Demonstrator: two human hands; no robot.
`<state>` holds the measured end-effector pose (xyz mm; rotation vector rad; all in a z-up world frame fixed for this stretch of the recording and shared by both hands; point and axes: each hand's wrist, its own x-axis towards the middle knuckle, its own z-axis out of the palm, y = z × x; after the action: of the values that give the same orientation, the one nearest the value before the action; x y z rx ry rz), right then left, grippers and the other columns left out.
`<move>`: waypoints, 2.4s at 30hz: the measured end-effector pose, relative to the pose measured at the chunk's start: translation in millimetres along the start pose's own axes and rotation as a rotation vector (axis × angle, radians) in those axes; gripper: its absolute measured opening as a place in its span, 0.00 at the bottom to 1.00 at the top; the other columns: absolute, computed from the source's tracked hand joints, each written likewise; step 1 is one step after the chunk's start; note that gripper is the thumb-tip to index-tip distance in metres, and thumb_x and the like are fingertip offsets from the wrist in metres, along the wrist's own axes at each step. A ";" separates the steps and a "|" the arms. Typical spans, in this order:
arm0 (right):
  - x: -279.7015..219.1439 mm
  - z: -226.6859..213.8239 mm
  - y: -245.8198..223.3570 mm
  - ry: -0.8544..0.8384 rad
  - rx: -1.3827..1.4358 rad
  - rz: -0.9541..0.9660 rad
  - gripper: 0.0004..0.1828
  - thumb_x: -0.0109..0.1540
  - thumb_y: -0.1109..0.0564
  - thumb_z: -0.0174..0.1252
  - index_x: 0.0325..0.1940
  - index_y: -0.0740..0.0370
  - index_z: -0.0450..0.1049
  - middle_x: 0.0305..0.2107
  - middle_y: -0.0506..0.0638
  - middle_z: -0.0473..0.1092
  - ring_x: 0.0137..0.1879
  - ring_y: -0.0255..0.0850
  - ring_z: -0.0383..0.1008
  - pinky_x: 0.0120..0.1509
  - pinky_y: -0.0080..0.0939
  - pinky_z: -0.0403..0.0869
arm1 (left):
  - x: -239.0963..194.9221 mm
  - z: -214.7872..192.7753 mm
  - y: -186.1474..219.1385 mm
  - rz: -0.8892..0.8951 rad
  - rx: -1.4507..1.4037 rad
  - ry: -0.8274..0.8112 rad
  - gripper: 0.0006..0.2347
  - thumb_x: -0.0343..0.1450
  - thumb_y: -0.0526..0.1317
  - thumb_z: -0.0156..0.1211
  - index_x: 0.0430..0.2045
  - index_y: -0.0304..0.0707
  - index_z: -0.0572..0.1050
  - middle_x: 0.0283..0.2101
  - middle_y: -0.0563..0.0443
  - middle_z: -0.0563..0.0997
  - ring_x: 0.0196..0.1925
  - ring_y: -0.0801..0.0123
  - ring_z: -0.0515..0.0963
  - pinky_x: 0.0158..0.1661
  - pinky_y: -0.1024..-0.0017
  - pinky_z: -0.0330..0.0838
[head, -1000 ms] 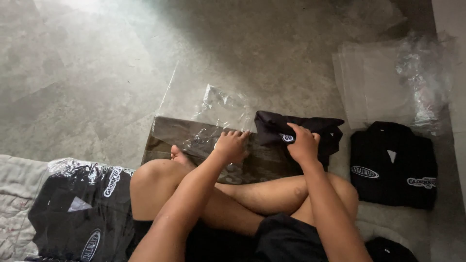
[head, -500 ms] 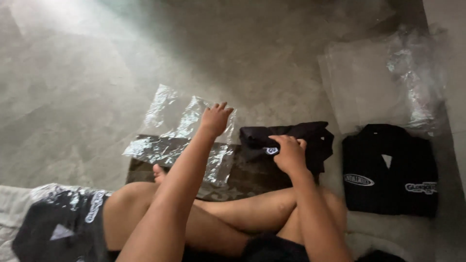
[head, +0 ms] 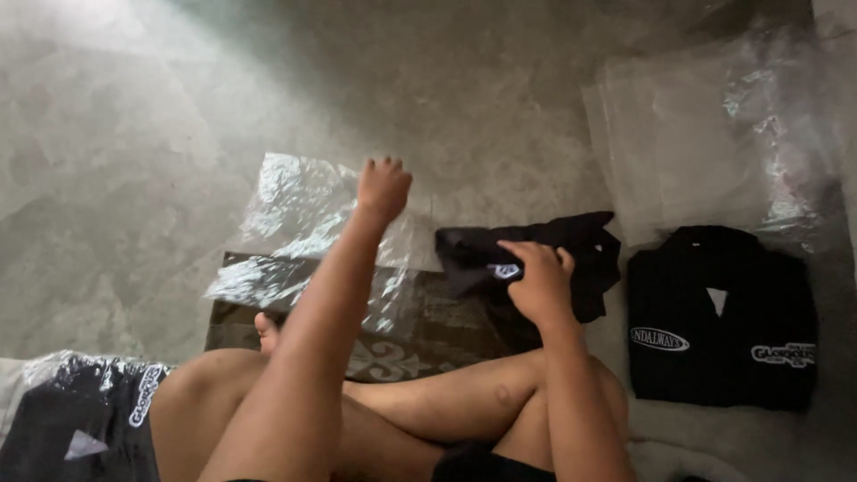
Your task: The person sits on the floor and folds a black polo shirt. They then place the folded shirt into a clear plastic bag, seal it, and set it aside on a nearby mattress.
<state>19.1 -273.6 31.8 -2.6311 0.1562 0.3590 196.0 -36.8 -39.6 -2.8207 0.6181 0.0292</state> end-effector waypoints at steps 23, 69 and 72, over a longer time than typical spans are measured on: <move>-3.8 21.5 14.3 0.426 0.019 0.047 0.32 0.47 0.67 0.49 0.53 0.43 0.71 0.39 0.41 0.71 0.49 0.42 0.69 0.60 0.47 0.59 | -193.8 14.1 54.5 -0.824 -0.723 0.362 0.09 0.57 0.40 0.58 0.27 0.52 0.70 0.22 0.50 0.78 0.30 0.57 0.78 0.37 0.64 0.61; -15.3 21.5 10.4 0.153 -0.166 0.065 0.34 0.52 0.66 0.48 0.61 0.42 0.63 0.50 0.41 0.66 0.60 0.38 0.61 0.68 0.51 0.47 | -223.8 -140.1 15.5 -0.201 -0.591 -0.477 0.38 0.57 0.69 0.46 0.52 0.38 0.65 0.54 0.39 0.70 0.54 0.46 0.71 0.48 0.46 0.66; -30.6 5.2 -5.8 0.113 -0.117 0.029 0.35 0.52 0.68 0.46 0.63 0.46 0.60 0.51 0.43 0.64 0.60 0.40 0.59 0.67 0.51 0.47 | -230.5 -105.0 25.5 -0.295 -0.677 -0.487 0.34 0.64 0.64 0.43 0.58 0.38 0.57 0.56 0.36 0.64 0.56 0.42 0.68 0.49 0.50 0.67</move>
<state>-10.4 -264.6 38.5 -2.7685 0.2161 0.2359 -27.9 8.9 72.7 -3.2952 0.0715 1.0068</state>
